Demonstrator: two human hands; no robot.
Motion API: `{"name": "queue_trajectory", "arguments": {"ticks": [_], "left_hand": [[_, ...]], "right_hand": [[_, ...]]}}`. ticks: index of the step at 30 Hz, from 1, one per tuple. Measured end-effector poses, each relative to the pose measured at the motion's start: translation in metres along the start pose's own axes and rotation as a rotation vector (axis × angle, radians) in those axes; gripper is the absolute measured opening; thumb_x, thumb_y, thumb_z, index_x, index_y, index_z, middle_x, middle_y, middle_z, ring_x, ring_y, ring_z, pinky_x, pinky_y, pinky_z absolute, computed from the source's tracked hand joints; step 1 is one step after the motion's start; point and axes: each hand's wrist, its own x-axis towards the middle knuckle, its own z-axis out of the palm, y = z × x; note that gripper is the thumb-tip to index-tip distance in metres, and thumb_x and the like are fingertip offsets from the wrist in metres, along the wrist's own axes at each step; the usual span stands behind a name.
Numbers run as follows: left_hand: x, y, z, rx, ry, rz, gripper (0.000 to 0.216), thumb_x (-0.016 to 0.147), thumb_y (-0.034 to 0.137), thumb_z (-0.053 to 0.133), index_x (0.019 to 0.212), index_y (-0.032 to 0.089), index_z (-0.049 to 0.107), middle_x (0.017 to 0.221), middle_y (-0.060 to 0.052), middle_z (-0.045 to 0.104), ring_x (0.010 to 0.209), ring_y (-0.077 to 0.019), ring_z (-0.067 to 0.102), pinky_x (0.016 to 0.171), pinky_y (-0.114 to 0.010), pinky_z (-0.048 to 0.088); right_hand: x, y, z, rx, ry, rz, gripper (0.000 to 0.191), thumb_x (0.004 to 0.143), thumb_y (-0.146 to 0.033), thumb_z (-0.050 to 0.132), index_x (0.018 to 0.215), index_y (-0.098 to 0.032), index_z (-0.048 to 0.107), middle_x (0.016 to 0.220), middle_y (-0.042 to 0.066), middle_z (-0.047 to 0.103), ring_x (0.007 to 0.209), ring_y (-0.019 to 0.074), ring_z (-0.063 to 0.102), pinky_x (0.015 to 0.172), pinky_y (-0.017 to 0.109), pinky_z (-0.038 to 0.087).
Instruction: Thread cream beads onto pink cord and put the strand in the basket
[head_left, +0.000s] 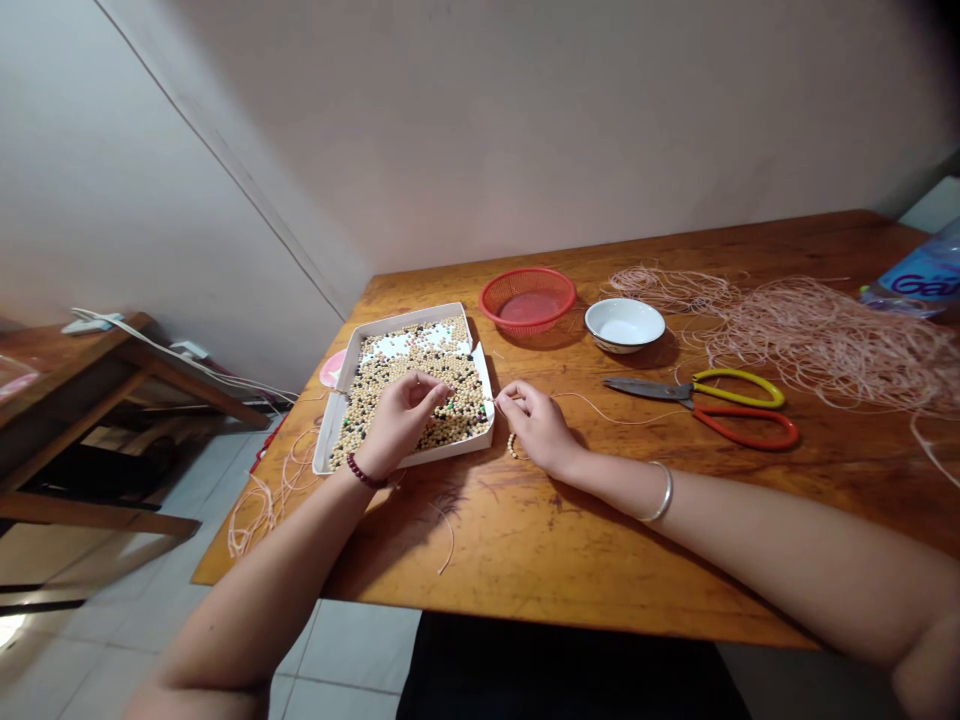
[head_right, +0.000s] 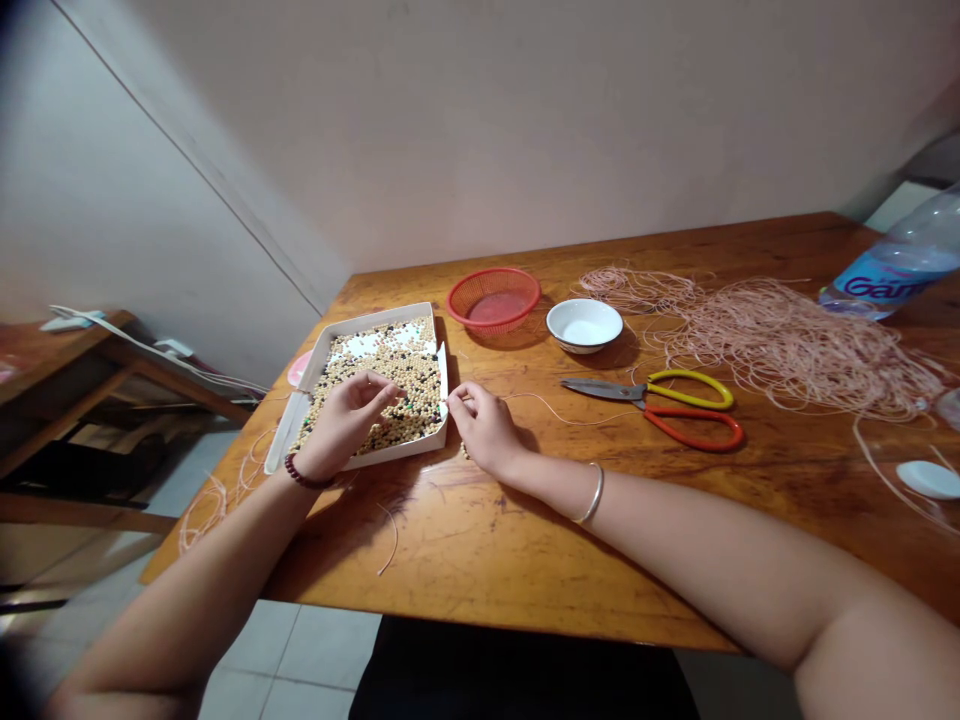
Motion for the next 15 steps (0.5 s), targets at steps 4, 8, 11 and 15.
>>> {"name": "queue_trajectory", "arguments": {"ticks": [4, 8, 11, 15], "left_hand": [[0.0001, -0.0003, -0.0031, 0.209, -0.086, 0.148, 0.022, 0.083, 0.038, 0.062, 0.081, 0.016, 0.059, 0.08, -0.005, 0.067, 0.071, -0.0133, 0.061, 0.063, -0.024, 0.048], [-0.0027, -0.0025, -0.0026, 0.432, -0.153, 0.25, 0.015, 0.086, 0.033, 0.058, 0.084, 0.019, 0.062, 0.083, -0.002, 0.068, 0.076, -0.0147, 0.063, 0.067, -0.025, 0.047], [-0.0039, -0.0045, -0.0011, 0.546, -0.192, 0.3, 0.013, 0.087, 0.031, 0.056, 0.087, 0.021, 0.064, 0.085, 0.0, 0.07, 0.074, -0.0148, 0.064, 0.066, -0.025, 0.045], [-0.0038, -0.0058, 0.0, 0.625, -0.207, 0.333, 0.016, 0.089, 0.032, 0.055, 0.088, 0.022, 0.066, 0.087, 0.0, 0.072, 0.074, -0.0148, 0.065, 0.068, -0.025, 0.045]], "right_hand": [[-0.0002, -0.0009, -0.0005, 0.005, 0.034, 0.005, 0.021, 0.086, -0.038, 0.046, 0.077, -0.02, 0.05, 0.058, -0.004, 0.046, 0.049, 0.0104, 0.039, 0.047, 0.023, 0.026], [0.0001, -0.0017, -0.0005, 0.023, 0.04, -0.008, 0.022, 0.086, -0.038, 0.047, 0.077, -0.019, 0.05, 0.065, -0.002, 0.052, 0.054, 0.0109, 0.044, 0.05, 0.023, 0.029], [0.0004, -0.0009, -0.0003, 0.038, 0.029, -0.013, 0.022, 0.086, -0.038, 0.047, 0.077, -0.019, 0.051, 0.067, -0.001, 0.053, 0.055, 0.0112, 0.046, 0.05, 0.023, 0.03], [0.0002, 0.0, 0.0, 0.043, 0.024, -0.013, 0.022, 0.086, -0.038, 0.047, 0.078, -0.018, 0.051, 0.065, -0.001, 0.053, 0.054, 0.0108, 0.045, 0.049, 0.023, 0.029]]}}
